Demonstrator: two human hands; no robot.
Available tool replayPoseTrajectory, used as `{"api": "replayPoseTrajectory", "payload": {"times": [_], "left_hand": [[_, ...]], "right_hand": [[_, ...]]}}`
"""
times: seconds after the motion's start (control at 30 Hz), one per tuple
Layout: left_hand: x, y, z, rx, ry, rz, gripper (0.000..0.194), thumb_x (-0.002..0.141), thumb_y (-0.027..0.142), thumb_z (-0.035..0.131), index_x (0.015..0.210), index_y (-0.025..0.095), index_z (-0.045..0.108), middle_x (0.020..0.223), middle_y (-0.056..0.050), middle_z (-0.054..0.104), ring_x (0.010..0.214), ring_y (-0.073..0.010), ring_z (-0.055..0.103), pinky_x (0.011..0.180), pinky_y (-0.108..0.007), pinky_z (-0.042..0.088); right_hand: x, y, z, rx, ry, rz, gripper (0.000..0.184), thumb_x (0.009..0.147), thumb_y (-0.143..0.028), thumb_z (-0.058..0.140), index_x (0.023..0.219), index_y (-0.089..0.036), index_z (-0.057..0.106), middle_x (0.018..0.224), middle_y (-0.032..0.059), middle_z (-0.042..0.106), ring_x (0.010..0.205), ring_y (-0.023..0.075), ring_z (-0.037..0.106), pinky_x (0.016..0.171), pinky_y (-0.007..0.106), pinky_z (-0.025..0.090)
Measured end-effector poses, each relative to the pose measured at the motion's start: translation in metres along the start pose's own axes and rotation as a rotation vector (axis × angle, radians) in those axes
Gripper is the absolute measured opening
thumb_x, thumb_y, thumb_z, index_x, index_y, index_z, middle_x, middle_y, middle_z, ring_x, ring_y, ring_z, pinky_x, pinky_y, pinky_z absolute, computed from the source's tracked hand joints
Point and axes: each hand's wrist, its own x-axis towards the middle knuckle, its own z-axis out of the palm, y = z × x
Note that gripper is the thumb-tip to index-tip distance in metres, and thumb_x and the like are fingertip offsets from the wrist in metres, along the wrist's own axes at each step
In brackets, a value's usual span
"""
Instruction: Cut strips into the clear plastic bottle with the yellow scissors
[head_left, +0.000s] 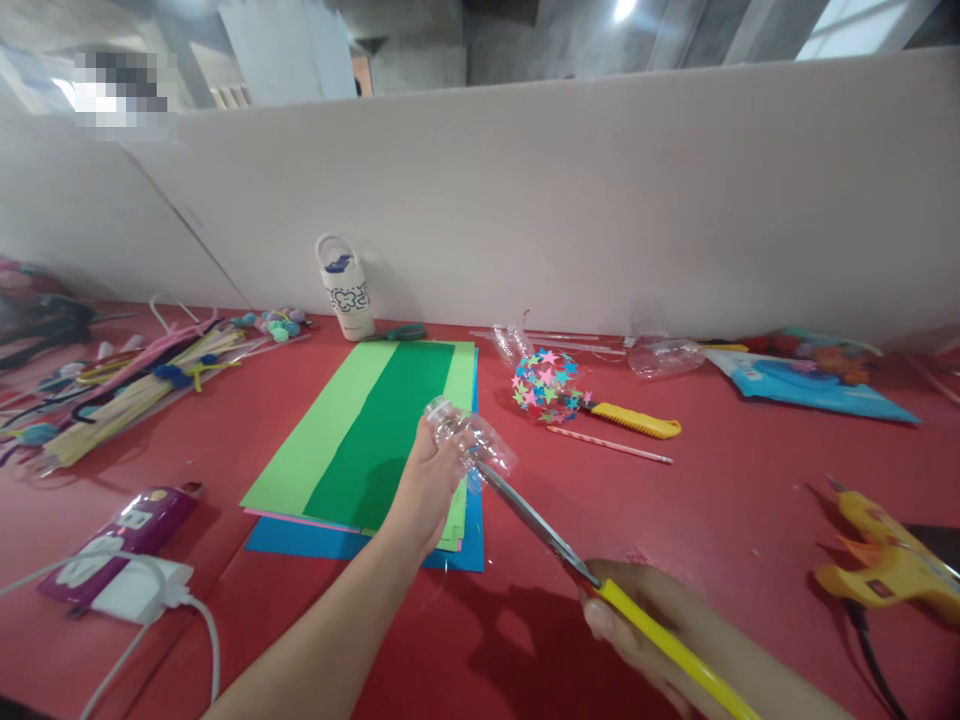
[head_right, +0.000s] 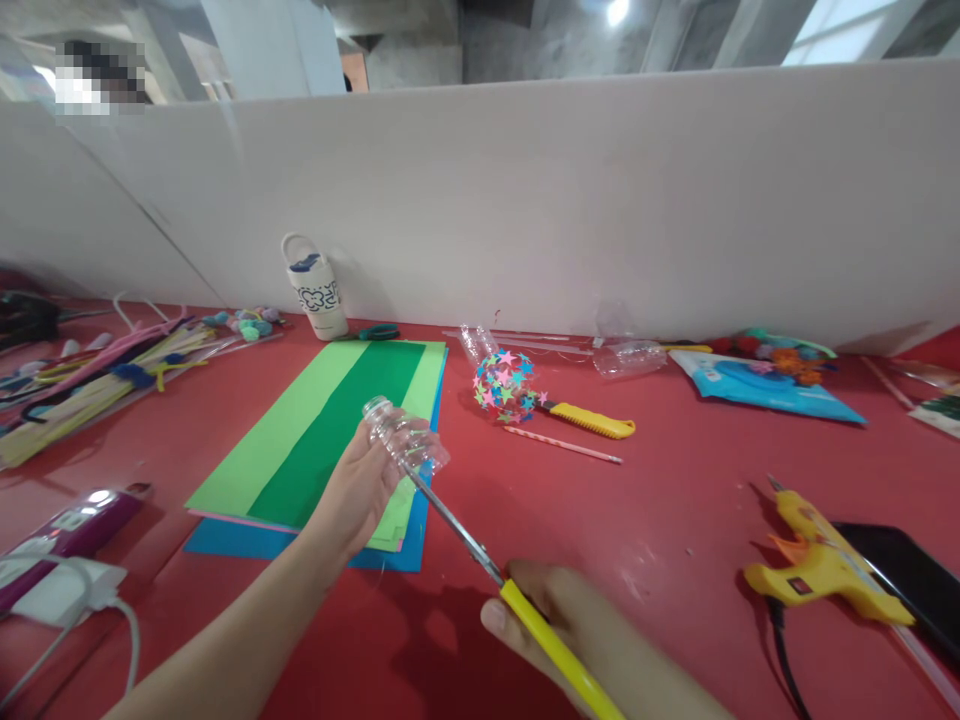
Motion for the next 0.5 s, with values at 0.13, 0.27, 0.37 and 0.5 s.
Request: {"api": "replayPoseTrajectory", "payload": {"times": [0.13,0.27,0.37,0.5], "left_hand": [[0.0000,-0.0013,-0.0008,0.012,0.006,0.010,0.026,0.075,0.025,0.073,0.095,0.022,0.057,0.090,-0.002,0.064,0.087,-0.0170,0.063,0.094,-0.040,0.046],[-0.0005,-0.0031,-0.0019,0.019,0.005,0.037,0.027,0.076,0.026,0.073,0.096,0.022,0.057,0.092,-0.002,0.064,0.089,-0.0168,0.063,0.093,-0.038,0.046],[-0.0010,-0.0034,-0.0018,0.017,0.013,0.046,0.030,0.075,0.027,0.074,0.098,0.022,0.056,0.093,-0.002,0.064,0.089,-0.0171,0.063,0.091,-0.038,0.047],[-0.0013,-0.0031,-0.0008,0.008,0.019,0.058,0.032,0.073,0.028,0.075,0.098,0.022,0.056,0.092,-0.002,0.064,0.090,-0.0179,0.063,0.089,-0.038,0.048]], "right_hand": [[0.0021,0.0031,0.0006,0.007,-0.041,-0.007,0.053,0.083,-0.074,0.046,0.069,-0.026,0.032,0.050,-0.0094,0.033,0.041,0.0089,0.032,0.038,0.020,0.026],[0.0023,0.0032,0.0012,0.022,-0.043,-0.010,0.051,0.083,-0.071,0.048,0.069,-0.026,0.030,0.050,-0.0105,0.030,0.040,0.0084,0.030,0.038,0.020,0.025],[0.0023,0.0022,0.0013,0.010,-0.040,0.003,0.051,0.084,-0.072,0.046,0.068,-0.026,0.030,0.051,-0.0102,0.030,0.041,0.0081,0.031,0.038,0.020,0.025],[0.0034,0.0030,0.0011,-0.002,-0.050,-0.006,0.051,0.084,-0.071,0.046,0.068,-0.026,0.029,0.051,-0.0100,0.031,0.041,0.0076,0.031,0.038,0.019,0.026]]}}
